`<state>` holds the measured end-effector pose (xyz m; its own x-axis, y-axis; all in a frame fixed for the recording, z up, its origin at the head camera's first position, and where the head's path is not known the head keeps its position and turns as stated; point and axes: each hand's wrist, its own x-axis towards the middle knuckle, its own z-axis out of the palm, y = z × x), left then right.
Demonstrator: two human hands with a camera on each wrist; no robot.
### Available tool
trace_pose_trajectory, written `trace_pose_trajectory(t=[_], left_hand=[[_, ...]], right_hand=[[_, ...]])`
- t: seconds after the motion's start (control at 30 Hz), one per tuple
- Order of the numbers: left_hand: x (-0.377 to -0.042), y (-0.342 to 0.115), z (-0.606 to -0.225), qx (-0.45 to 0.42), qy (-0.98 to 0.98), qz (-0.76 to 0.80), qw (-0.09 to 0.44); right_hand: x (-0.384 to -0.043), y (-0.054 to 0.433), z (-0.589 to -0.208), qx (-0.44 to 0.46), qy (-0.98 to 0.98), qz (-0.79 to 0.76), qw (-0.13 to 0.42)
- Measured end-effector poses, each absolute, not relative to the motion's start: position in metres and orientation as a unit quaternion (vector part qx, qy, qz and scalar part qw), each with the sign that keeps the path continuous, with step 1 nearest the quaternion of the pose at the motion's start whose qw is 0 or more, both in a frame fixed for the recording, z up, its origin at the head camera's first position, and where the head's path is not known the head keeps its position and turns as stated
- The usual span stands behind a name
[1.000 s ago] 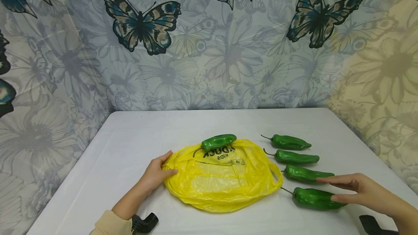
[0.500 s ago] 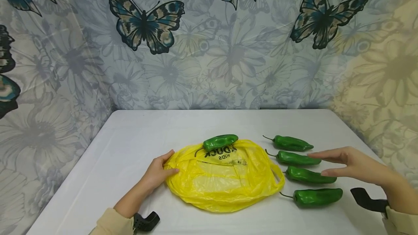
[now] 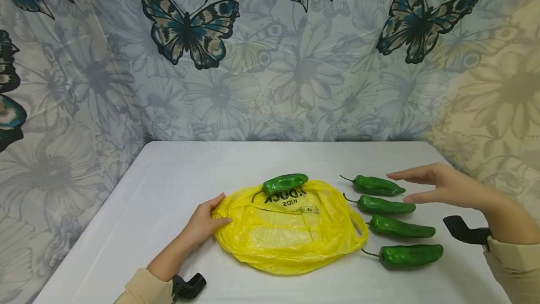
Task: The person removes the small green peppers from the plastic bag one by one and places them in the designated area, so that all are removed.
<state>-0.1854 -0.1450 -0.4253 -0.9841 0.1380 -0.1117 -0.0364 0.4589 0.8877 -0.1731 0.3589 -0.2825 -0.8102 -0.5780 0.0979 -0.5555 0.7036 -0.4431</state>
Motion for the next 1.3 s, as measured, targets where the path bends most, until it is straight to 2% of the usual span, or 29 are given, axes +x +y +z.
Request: trace_pose_trajectory(t=[0.23,0.5,0.9,1.3], left_hand=[[-0.184,-0.146,-0.427,0.033,0.846,0.525,0.086],[-0.184,-0.147,-0.428,0.030,0.847,0.525,0.083],[-0.184,-0.149,-0.427,0.032,0.844,0.530,0.079],[-0.187,-0.145,-0.426,0.029,0.846,0.526,0.080]], right_hand=[[-0.198,0.322,-0.269,-0.286,0.934,-0.206,0.053],[-0.230,0.287,-0.265,-0.293,0.910,-0.275,0.100],[-0.270,0.237,-0.287,-0.287,0.889,-0.323,0.149],[-0.287,0.198,-0.313,-0.306,0.873,-0.333,0.182]])
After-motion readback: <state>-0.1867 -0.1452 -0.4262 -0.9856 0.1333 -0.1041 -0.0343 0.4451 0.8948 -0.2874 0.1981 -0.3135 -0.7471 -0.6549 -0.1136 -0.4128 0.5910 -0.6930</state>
